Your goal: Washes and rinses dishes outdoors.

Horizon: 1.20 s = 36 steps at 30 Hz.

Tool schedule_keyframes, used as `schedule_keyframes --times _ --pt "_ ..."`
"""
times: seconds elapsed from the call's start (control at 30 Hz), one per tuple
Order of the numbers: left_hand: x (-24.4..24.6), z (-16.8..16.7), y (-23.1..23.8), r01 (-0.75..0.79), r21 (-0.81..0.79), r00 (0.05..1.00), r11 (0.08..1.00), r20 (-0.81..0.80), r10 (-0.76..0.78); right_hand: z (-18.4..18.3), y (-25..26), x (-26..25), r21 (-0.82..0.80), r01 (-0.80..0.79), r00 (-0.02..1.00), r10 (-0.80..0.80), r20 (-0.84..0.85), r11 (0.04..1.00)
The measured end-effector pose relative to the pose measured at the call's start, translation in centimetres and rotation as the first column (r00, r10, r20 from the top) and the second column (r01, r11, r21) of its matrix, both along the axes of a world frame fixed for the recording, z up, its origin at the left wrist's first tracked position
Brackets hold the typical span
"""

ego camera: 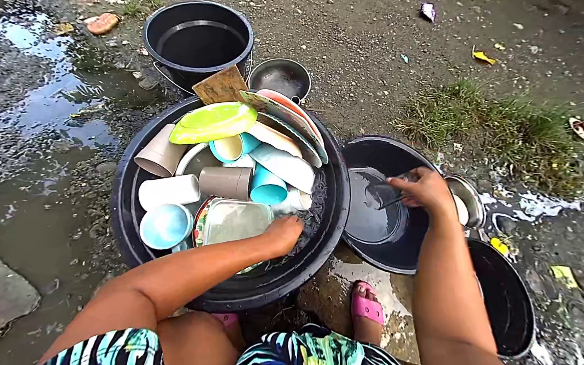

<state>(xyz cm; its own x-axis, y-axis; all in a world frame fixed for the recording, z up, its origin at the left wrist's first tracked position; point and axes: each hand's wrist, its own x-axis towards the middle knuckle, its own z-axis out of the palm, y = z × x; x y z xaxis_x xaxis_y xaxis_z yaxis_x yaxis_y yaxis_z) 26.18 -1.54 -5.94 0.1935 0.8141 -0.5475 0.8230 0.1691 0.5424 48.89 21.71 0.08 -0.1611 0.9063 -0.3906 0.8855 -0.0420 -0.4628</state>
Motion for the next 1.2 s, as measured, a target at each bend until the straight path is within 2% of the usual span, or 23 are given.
schedule_keyframes --times 0.1,0.2,0.23,0.3,0.37,0.4,0.43,0.47,0.5,0.57,0.6,0.63,0.7,0.77,0.83,0.87,0.9,0.97,1.03,1.1,1.17,1.2 --pt "0.5 -1.2 -0.9 0.151 -0.111 0.967 0.982 -0.190 -0.170 -7.8 -0.9 2.4 -0.049 0.042 0.985 -0.033 0.170 0.998" --pt "-0.2 -2.1 -1.6 0.183 -0.209 0.947 0.961 -0.224 -0.229 -12.3 -3.2 2.9 -0.087 0.054 0.967 -0.030 0.252 0.995" --pt "-0.5 -2.3 -1.8 0.179 -0.191 0.954 0.965 -0.207 -0.218 -12.3 -3.6 2.6 -0.081 0.058 0.965 -0.036 0.258 0.995" --pt "-0.7 -2.6 -1.9 0.161 -0.157 0.959 0.974 -0.210 -0.192 -9.7 -4.0 0.8 0.026 -0.011 0.975 0.005 0.221 1.000" --pt "-0.5 -2.4 -1.5 0.179 -0.182 0.941 0.967 -0.255 -0.222 -5.1 -4.3 -2.4 0.204 -0.159 0.980 0.131 0.147 0.966" --pt "-0.5 -2.3 -1.3 0.206 -0.191 0.925 0.960 -0.282 -0.255 -3.1 -4.7 -4.4 0.297 -0.264 0.964 0.240 0.116 0.917" --pt "-0.5 -2.2 -1.2 0.220 -0.204 0.916 0.954 -0.294 -0.274 -1.9 -5.4 -6.4 0.374 -0.390 0.918 0.384 0.095 0.841" --pt "-0.5 -2.0 -1.2 0.215 -0.222 0.920 0.951 -0.281 -0.274 -1.5 -6.3 -8.1 0.422 -0.533 0.829 0.552 0.089 0.733" --pt "-0.5 -2.0 -1.3 0.202 -0.235 0.927 0.951 -0.268 -0.263 -1.7 -7.3 -9.6 0.430 -0.681 0.689 0.717 0.103 0.593" --pt "-0.6 -2.1 -1.9 0.186 -0.223 0.940 0.957 -0.243 -0.239 -2.8 -9.0 -11.7 0.395 -0.888 0.314 0.937 0.153 0.234" --pt "-0.8 -2.4 -2.3 0.211 -0.179 0.941 0.961 -0.228 -0.249 -3.6 -9.2 -12.3 0.393 -0.918 0.151 0.965 0.213 0.057" --pt "-1.2 -2.8 -2.7 0.263 -0.114 0.937 0.958 -0.208 -0.282 -4.6 -9.0 -12.6 0.400 -0.913 0.040 0.959 0.281 -0.079" --pt "-2.1 -3.3 -3.8 0.347 0.130 0.933 0.929 -0.148 -0.328 -6.1 -8.1 -13.1 0.450 -0.863 -0.054 0.928 0.370 -0.229" --pt "-3.3 -3.2 -4.8 0.310 0.466 0.949 0.829 -0.095 -0.301 -7.0 -7.5 -13.7 0.546 -0.778 -0.071 0.907 0.416 -0.311" --pt "-4.5 -2.0 -4.8 0.200 0.700 0.978 0.686 -0.101 -0.182 -7.2 -7.6 -14.1 0.611 -0.720 -0.063 0.908 0.414 -0.328" --pt "-5.2 -0.6 -4.5 0.145 0.741 0.989 0.656 -0.112 -0.092 -7.2 -7.8 -14.1 0.627 -0.706 -0.052 0.907 0.418 -0.329" --pt "-6.0 1.1 -4.2 0.084 0.728 0.994 0.680 -0.110 -0.005 -7.1 -8.0 -14.1 0.631 -0.702 -0.042 0.904 0.426 -0.330" --pt "-7.8 3.9 -3.5 -0.014 0.620 0.983 0.784 -0.135 0.124 -7.0 -8.7 -14.0 0.617 -0.714 -0.040 0.900 0.434 -0.329" --pt "-9.6 5.4 -2.9 -0.085 0.399 0.962 0.913 -0.206 0.179 -6.6 -9.6 -13.9 0.568 -0.766 -0.041 0.905 0.423 -0.300" --pt "-11.1 6.1 -2.5 -0.127 0.229 0.943 0.965 -0.273 0.189 -5.2 -11.5 -13.8 0.393 -0.898 -0.025 0.917 0.398 -0.196" --pt "-11.9 6.2 -2.3 -0.151 0.170 0.927 0.974 -0.317 0.200 -2.7 -14.2 -14.2 0.036 -0.999 -0.007 0.931 0.366 -0.022" --pt "-12.2 6.2 -2.2 -0.145 0.179 0.922 0.973 -0.332 0.199 -1.8 -15.4 -14.6 -0.122 -0.991 0.006 0.934 0.357 0.053"
